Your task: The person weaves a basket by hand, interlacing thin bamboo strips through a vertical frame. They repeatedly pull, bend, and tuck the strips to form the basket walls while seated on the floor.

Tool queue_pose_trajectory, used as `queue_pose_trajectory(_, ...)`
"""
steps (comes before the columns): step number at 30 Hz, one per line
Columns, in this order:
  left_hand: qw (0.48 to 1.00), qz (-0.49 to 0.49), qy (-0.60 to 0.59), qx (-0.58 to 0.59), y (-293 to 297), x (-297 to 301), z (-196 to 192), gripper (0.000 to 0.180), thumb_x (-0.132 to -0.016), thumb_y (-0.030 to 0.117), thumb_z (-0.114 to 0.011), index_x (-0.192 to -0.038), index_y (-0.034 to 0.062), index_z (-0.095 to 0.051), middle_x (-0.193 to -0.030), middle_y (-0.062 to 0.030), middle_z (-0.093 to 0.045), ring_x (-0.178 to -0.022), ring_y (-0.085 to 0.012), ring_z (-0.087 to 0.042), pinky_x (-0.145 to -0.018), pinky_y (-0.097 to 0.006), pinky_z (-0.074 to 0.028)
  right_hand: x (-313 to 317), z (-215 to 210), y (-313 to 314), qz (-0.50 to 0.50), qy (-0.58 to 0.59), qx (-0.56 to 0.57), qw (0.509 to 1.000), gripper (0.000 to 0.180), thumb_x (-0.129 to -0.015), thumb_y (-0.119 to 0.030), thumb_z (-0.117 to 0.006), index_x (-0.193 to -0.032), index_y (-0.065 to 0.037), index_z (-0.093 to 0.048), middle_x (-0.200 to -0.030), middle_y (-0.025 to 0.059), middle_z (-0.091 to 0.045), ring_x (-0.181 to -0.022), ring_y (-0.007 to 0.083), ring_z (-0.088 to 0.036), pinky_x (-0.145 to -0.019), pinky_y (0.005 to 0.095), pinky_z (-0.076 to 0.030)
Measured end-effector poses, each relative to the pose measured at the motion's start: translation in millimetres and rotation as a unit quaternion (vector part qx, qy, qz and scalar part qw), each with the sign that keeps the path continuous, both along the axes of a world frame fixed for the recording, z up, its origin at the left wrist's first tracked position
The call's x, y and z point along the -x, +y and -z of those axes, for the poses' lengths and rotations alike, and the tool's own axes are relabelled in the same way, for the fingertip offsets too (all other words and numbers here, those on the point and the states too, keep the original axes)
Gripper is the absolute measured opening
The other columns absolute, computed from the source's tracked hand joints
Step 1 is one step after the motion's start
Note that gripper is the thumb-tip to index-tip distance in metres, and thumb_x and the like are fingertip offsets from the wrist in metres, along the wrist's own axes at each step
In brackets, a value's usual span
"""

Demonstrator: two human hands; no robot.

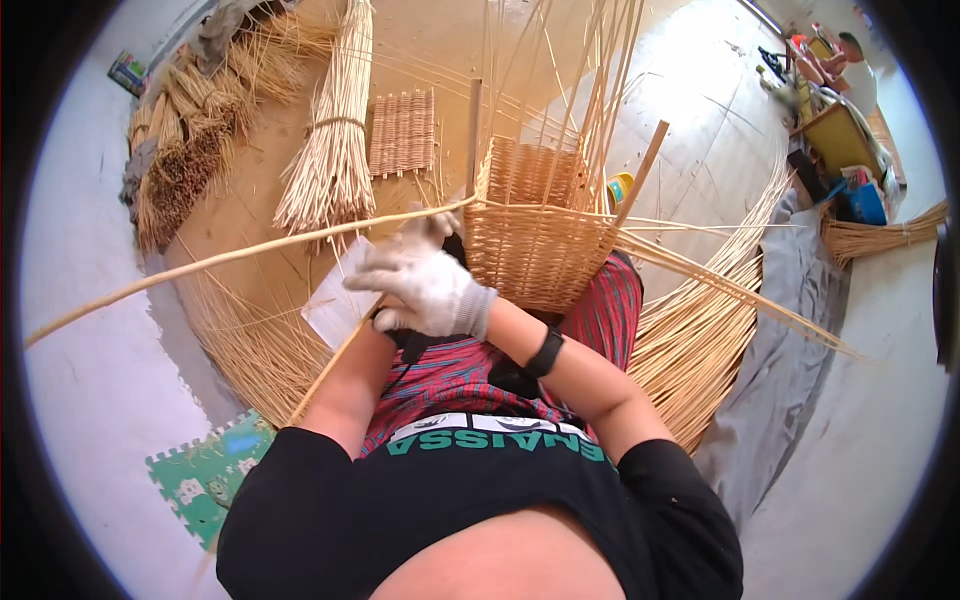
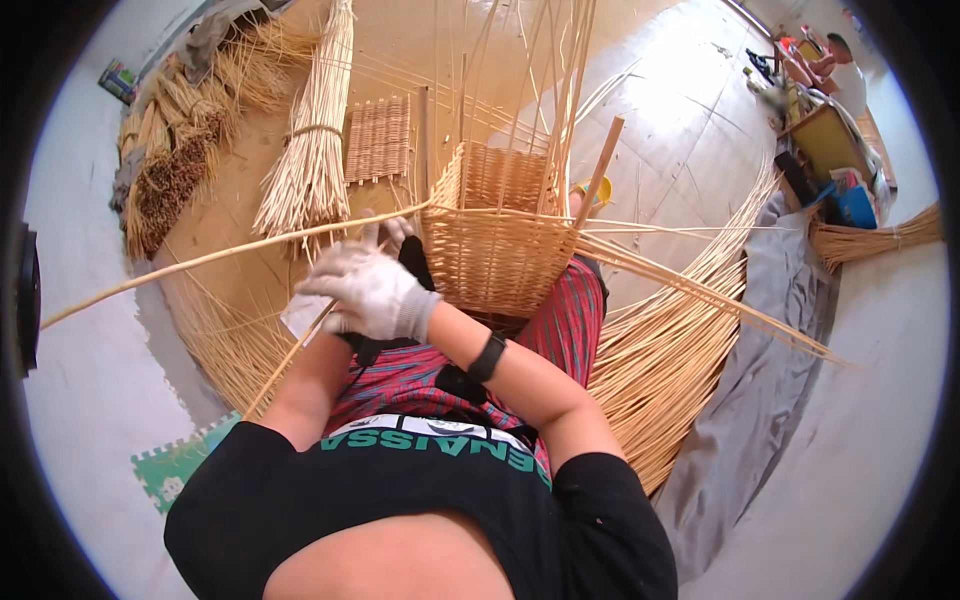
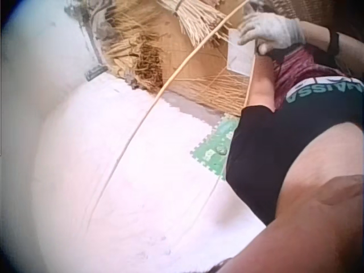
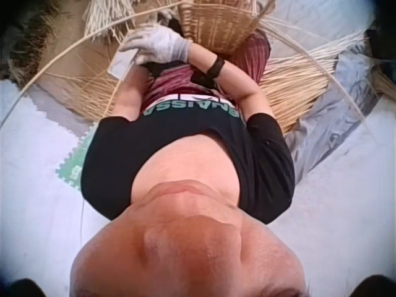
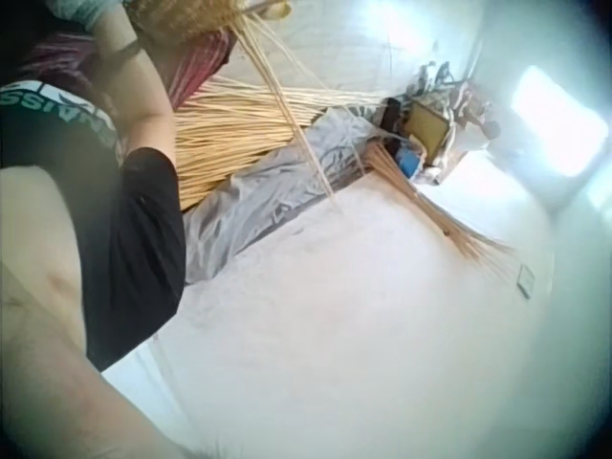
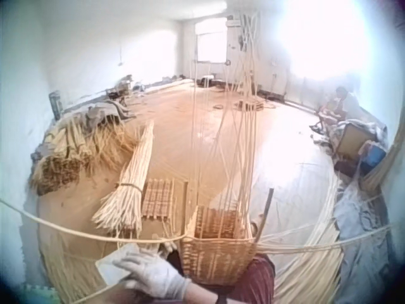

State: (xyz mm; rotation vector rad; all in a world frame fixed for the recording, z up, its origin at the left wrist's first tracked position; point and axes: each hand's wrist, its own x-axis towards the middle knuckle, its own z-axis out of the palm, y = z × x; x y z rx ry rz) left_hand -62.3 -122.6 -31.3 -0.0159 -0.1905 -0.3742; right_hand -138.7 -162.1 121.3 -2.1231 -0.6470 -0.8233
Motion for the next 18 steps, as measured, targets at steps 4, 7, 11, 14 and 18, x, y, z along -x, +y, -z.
queue_pose_trajectory(4,0.771,0.042,-0.361,-0.523,-0.9,-60.0,-16.0,0.052,-0.1,0.023,-0.067,-0.144,0.005,-0.045,-0.138,-0.0129,-0.059,-0.119,-0.0245,-0.061,-0.109,-0.043,-0.048,20.0,25.3,-1.1,-0.045,0.217,0.107,0.969,0.038,-0.08,-0.05,-0.074,-0.078,-0.012,-0.07,-0.068,0.0103,-0.066,-0.072,0.0326,-0.067,-0.068,0.0445,-0.051)
queue_pose_trajectory(7,0.76,0.069,-0.42,-0.491,-29.3,-55.2,-52.5,0.063,-0.099,0.025,-0.069,-0.15,0.0048,-0.04,-0.124,-0.01,-0.062,-0.109,-0.0185,-0.06,-0.099,-0.034,-0.051,40.4,23.5,-5.2,-0.008,0.212,0.093,0.973,0.039,-0.08,-0.049,-0.074,-0.07,-0.011,-0.068,-0.062,0.0111,-0.063,-0.065,0.0332,-0.066,-0.066,0.0445,-0.051)
queue_pose_trajectory(11,0.813,0.208,-0.238,-0.489,-49.2,-68.0,-46.6,0.058,-0.106,0.042,-0.053,-0.141,-0.0033,-0.05,-0.095,-0.0058,-0.066,-0.088,-0.0158,-0.064,-0.088,-0.031,-0.051,51.2,16.2,-10.6,0.036,0.249,0.085,0.964,0.035,-0.083,-0.045,-0.073,-0.073,-0.012,-0.073,-0.062,0.0131,-0.064,-0.065,0.0342,-0.067,-0.064,0.0443,-0.053)
queue_pose_trajectory(14,0.828,0.191,-0.149,-0.506,-65.9,-67.9,-51.3,0.077,-0.101,0.071,-0.037,-0.085,0.0018,-0.067,-0.059,-0.0024,-0.051,-0.05,-0.0125,-0.048,-0.067,-0.027,-0.051,64.3,23.2,-36.1,0.035,0.256,0.053,0.965,0.031,-0.083,-0.042,-0.075,-0.075,-0.012,-0.074,-0.063,0.0144,-0.065,-0.065,0.0357,-0.067,-0.065,0.0446,-0.054)
queue_pose_trajectory(18,0.847,0.208,-0.142,-0.469,-72.1,-72.7,-49.4,0.085,-0.095,0.081,-0.031,-0.078,0.0042,-0.064,-0.054,0.0002,-0.046,-0.042,-0.0136,-0.04,-0.043,-0.024,-0.037,83.3,64.1,-129.9,0.036,0.197,-0.262,0.944,0.028,-0.096,-0.03,-0.058,-0.101,-0.006,-0.073,-0.07,0.0086,-0.07,-0.065,0.0251,-0.069,-0.066,0.0353,-0.056)
